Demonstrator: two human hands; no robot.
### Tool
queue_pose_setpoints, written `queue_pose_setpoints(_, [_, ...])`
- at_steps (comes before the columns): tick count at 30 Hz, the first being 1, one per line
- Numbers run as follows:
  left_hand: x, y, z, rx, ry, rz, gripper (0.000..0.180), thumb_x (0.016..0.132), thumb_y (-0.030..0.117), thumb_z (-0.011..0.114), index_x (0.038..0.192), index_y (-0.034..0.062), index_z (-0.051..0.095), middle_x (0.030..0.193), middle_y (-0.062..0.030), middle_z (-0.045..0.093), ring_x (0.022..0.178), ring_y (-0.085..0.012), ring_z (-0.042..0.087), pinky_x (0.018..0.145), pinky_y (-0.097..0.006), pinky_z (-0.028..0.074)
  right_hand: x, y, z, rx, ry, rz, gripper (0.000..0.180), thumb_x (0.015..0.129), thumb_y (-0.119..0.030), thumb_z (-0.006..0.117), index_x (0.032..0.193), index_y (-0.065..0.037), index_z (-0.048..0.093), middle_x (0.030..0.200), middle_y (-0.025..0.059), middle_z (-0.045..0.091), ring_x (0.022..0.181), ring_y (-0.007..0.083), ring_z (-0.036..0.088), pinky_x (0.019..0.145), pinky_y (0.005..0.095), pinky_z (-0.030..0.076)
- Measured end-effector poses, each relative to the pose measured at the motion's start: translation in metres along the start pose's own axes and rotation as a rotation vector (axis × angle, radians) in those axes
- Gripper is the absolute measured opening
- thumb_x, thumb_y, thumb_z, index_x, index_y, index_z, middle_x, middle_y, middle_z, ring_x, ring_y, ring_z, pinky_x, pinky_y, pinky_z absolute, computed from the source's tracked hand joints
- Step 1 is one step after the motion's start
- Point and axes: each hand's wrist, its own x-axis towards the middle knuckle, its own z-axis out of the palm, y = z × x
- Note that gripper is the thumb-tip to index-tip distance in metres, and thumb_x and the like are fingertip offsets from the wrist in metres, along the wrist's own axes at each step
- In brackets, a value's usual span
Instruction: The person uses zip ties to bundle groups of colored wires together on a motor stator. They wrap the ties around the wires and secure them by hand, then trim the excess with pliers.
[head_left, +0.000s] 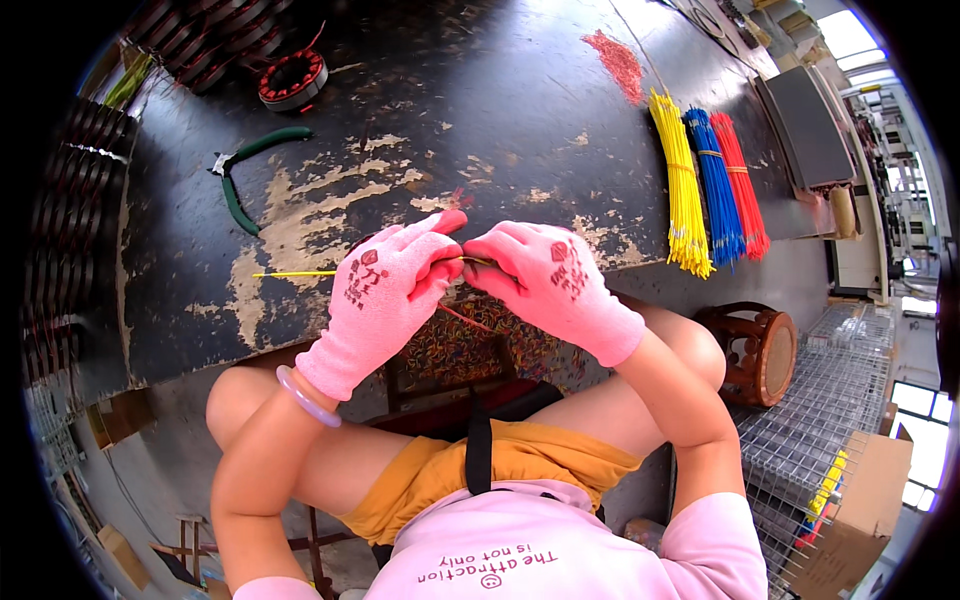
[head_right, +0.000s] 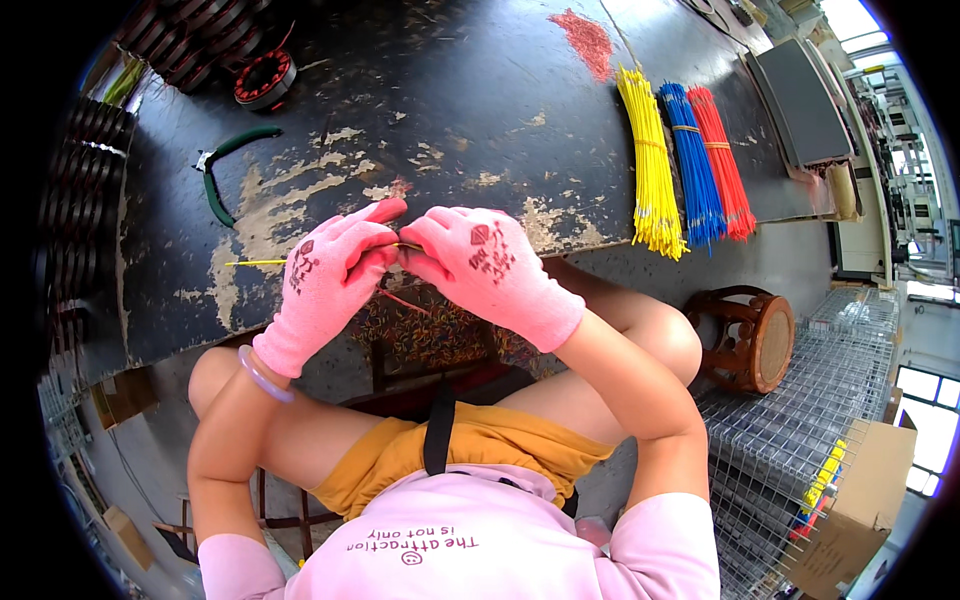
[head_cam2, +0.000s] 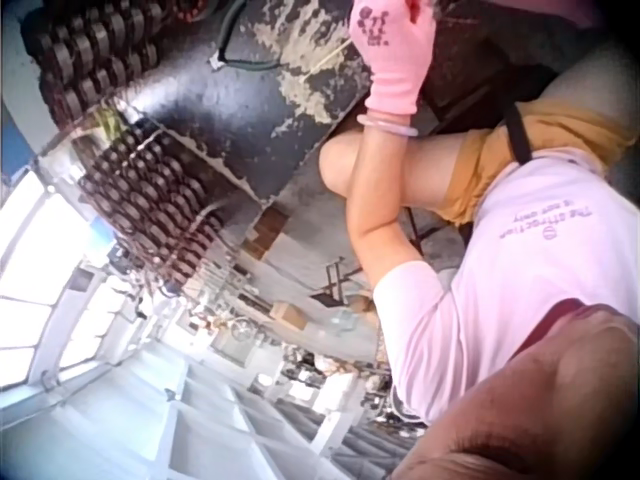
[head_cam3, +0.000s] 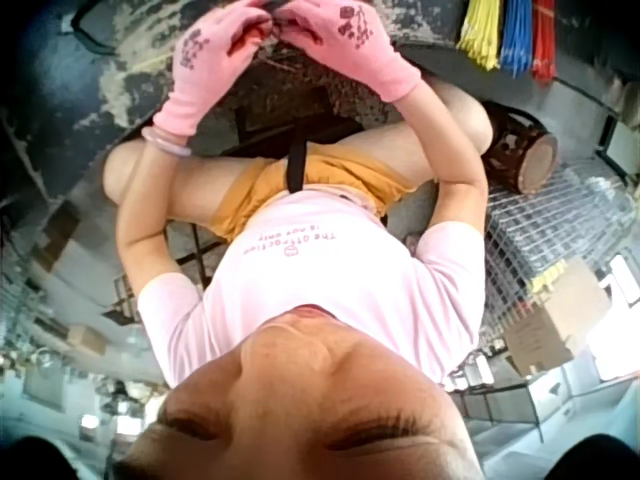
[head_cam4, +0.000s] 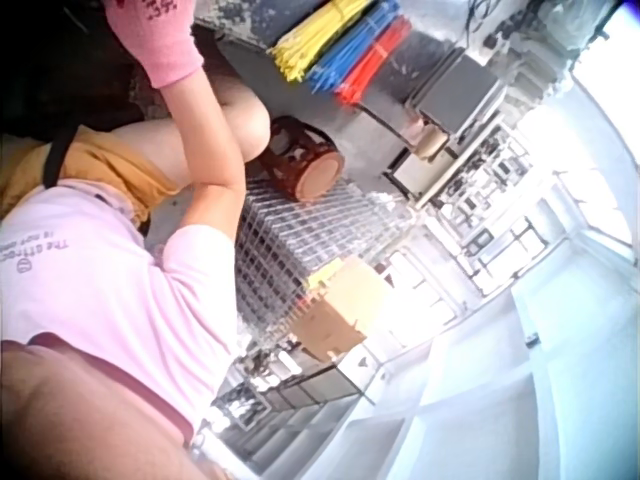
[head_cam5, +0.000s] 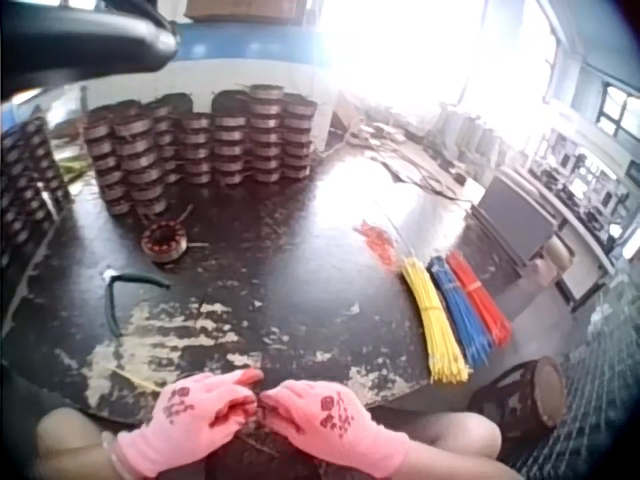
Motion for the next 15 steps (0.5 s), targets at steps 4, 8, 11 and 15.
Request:
queue_pose_setpoints(4, [0.000,0.003,0.000,0.016,-0.006,0.015,0.022,0.082,0.002,0.070,0.104,0.0045,0.067,0.132,-0.0113,0.070,0.098,-0.0322,0.069,0.086,-0.039,0.056,0.011,0.005,-0.003,1.300,-0.313,0.857,0.026,0.100,-0.028,0.065,0.095,-0.003,0.068,0.080,-0.0004,0.067,0.070,0.0073,0.062,0.060,0.0220,0.046])
queue_pose_setpoints(8, [-0.001,0.001,0.000,-0.026,0.001,-0.017,0.015,0.084,0.007,0.069,0.099,0.0064,0.068,0.127,-0.0067,0.071,0.097,-0.0302,0.069,0.086,-0.040,0.055,0.004,-0.015,-0.012,0.285,-0.120,0.534,0.018,0.094,-0.022,0.073,0.100,-0.005,0.069,0.081,0.0047,0.070,0.071,0.0086,0.064,0.063,0.0257,0.050])
queue_pose_setpoints(11, [0.000,0.003,0.001,0.003,0.014,-0.022,0.014,0.084,0.007,0.069,0.099,0.0067,0.068,0.127,-0.0065,0.071,0.097,-0.0302,0.069,0.086,-0.041,0.055,0.002,-0.010,-0.003,-0.172,0.204,0.004,0.019,0.093,-0.025,0.072,0.102,-0.007,0.071,0.083,0.0054,0.070,0.070,0.0215,0.067,0.064,0.0316,0.052])
queue_pose_setpoints(15, [0.001,0.001,0.002,-0.007,0.027,0.008,0.014,0.084,0.007,0.070,0.098,0.0074,0.068,0.127,-0.0060,0.072,0.097,-0.0301,0.069,0.084,-0.041,0.055,-0.001,-0.011,-0.002,1.007,-0.284,0.870,0.022,0.102,-0.025,0.064,0.106,-0.004,0.070,0.085,0.0019,0.071,0.075,0.0085,0.066,0.067,0.0245,0.051])
